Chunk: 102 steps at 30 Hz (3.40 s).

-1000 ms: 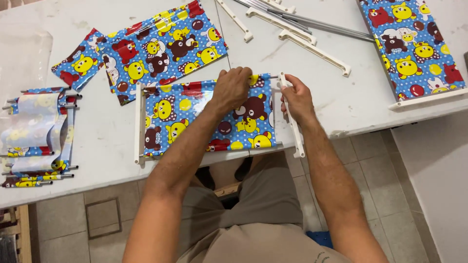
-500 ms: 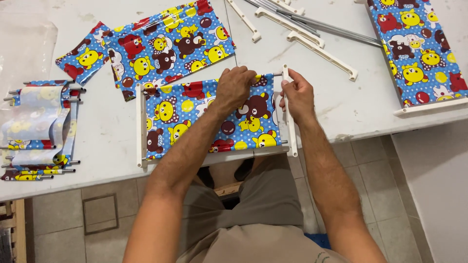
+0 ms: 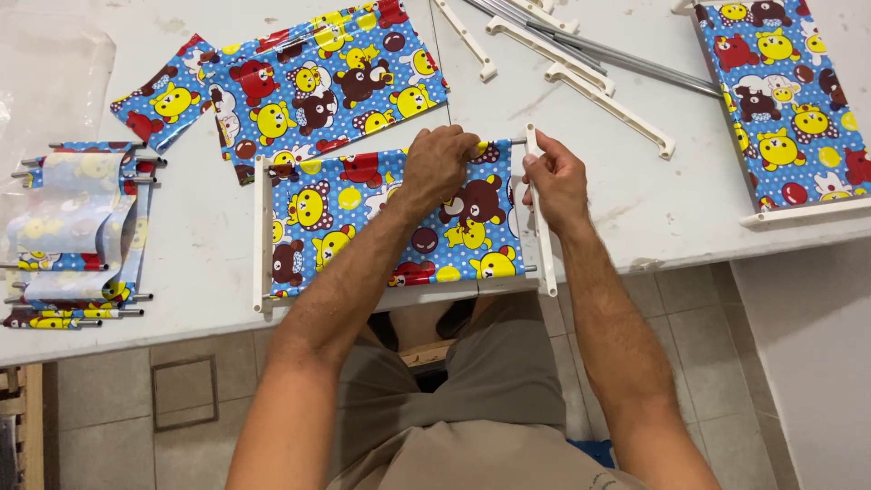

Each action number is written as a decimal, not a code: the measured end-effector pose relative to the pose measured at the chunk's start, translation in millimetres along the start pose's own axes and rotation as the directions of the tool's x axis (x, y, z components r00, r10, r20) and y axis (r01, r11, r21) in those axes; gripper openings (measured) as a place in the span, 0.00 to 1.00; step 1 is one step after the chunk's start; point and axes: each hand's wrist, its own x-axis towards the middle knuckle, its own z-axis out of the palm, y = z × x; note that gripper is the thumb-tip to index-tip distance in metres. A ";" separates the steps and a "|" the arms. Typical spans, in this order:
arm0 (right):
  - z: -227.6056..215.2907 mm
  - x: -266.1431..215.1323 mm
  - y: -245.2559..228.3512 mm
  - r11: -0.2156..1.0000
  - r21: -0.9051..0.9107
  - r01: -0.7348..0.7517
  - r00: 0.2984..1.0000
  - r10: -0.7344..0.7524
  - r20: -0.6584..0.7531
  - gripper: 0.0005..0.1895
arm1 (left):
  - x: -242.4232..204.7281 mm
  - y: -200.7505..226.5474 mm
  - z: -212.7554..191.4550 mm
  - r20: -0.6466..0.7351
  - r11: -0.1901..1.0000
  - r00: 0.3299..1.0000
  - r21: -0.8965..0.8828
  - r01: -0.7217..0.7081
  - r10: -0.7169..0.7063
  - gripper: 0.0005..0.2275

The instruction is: Assembling fabric storage organizers by inserting metal rods into sleeves and attaching plastic frames

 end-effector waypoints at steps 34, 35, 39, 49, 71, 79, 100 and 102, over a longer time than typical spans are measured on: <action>-23.4 -91.7 26.3 0.985 -0.120 -0.120 0.992 0.125 0.035 0.25 | -92.0 122.9 -4.1 0.125 0.976 0.968 -0.017 -0.215 0.216 0.06; -20.4 -93.9 30.0 0.994 -0.026 -0.110 0.993 0.111 0.030 0.24 | -93.1 123.4 -7.0 0.143 0.975 0.965 0.000 -0.224 0.221 0.07; 1.8 -99.0 21.7 0.980 0.188 -0.066 0.997 0.070 -0.014 0.21 | -89.9 127.6 -28.4 0.138 0.967 0.961 0.063 -0.248 0.238 0.05; 23.1 -98.3 26.5 0.885 0.463 -0.042 0.990 0.098 -0.098 0.18 | -97.6 126.3 -27.5 0.020 0.957 0.967 0.139 -0.256 0.255 0.08; 27.9 -101.7 38.5 0.980 0.195 0.046 0.985 -0.012 -0.172 0.21 | -121.2 121.8 -32.0 -0.223 0.964 0.939 0.084 -0.250 0.263 0.07; 13.0 -110.7 -9.0 0.947 0.198 -0.252 0.962 0.222 0.160 0.20 | -205.8 -12.4 -229.1 -0.479 0.838 0.701 -0.166 0.520 -0.529 0.20; -51.8 -129.7 -20.3 0.804 0.557 -0.210 0.963 0.072 0.260 0.18 | -234.7 33.8 -270.3 -0.138 0.667 0.772 -0.611 0.426 -0.620 0.15; -50.5 -142.3 -21.2 0.974 0.224 0.022 1.000 -0.026 0.016 0.14 | -224.9 34.5 -269.8 0.027 0.447 0.680 -0.734 0.512 -0.733 0.21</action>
